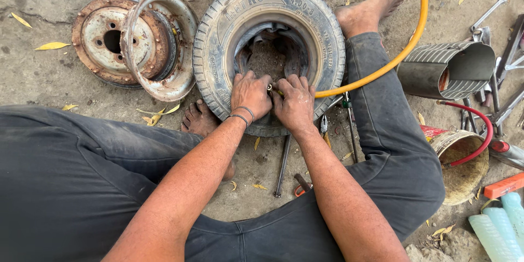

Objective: The person removes parts of a wheel assembly by hand, fits an inner tube into a tire, and reassembles the metal rim components.

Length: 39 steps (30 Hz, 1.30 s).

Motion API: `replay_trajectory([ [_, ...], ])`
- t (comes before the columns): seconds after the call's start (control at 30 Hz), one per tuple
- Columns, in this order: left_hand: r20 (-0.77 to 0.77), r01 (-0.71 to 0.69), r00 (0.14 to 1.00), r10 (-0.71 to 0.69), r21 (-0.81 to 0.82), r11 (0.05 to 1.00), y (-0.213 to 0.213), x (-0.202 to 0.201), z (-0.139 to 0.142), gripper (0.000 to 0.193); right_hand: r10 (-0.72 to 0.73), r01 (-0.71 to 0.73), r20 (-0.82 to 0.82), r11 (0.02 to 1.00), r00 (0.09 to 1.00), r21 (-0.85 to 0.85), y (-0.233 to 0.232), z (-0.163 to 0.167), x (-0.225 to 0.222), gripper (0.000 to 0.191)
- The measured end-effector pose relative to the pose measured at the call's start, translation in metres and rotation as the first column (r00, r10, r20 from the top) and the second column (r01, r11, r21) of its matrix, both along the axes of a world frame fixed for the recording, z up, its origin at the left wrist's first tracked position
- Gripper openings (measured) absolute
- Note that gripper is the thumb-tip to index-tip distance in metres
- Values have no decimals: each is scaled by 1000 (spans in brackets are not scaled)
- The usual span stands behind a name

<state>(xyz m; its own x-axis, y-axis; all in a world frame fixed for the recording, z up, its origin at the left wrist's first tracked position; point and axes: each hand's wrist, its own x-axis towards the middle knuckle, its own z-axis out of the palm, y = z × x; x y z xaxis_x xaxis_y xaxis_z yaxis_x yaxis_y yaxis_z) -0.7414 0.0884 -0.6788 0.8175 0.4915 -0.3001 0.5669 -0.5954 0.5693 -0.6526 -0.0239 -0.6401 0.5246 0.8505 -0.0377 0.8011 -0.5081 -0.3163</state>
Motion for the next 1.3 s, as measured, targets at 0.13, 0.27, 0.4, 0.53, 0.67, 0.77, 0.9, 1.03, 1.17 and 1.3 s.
replay_trajectory([
  [0.13, 38, -58, 997, 61, -60, 996, 1, -1, -1, 18, -2, 4, -37, 999, 999, 49, -1, -3, 3, 18],
  [0.27, 42, -53, 997, 57, -76, 996, 4, -1, 2, 23, -25, 20, -84, 998, 996, -64, 3, -6, 7, 19],
  [0.4, -27, -59, 998, 55, -157, 986, 8, 1, 4, 29, -2, 0, -52, 999, 999, -43, 0, -8, 8, 23],
  [0.53, -9, -24, 1000, 23, -149, 989, 8, 1, 1, 29, -16, 11, -74, 997, 997, -71, -8, -12, 6, 21],
  [0.67, -37, 6, 999, -12, -134, 991, 10, 2, 0, 31, -15, 9, -94, 998, 995, -59, -8, -13, 7, 20],
  [0.77, -65, 16, 997, -27, -152, 988, 12, 3, 3, 31, -10, 5, -92, 998, 996, -55, -7, -12, 5, 20],
  [0.9, -68, 9, 998, -20, -157, 988, 11, 1, 4, 30, -7, 3, -102, 999, 995, -40, -6, -9, 3, 19],
  [1.03, -64, 28, 997, -37, -136, 990, 10, 0, 0, 29, -10, 5, -101, 999, 995, -53, -6, -8, 1, 19],
  [1.17, -79, 24, 996, -36, -148, 989, 8, 0, -4, 30, -10, 3, -100, 998, 995, -67, -6, -7, 1, 20],
  [1.3, -82, 15, 996, -28, -161, 987, 7, -1, -8, 30, -4, -2, -90, 998, 996, -69, -5, -7, 0, 19],
])
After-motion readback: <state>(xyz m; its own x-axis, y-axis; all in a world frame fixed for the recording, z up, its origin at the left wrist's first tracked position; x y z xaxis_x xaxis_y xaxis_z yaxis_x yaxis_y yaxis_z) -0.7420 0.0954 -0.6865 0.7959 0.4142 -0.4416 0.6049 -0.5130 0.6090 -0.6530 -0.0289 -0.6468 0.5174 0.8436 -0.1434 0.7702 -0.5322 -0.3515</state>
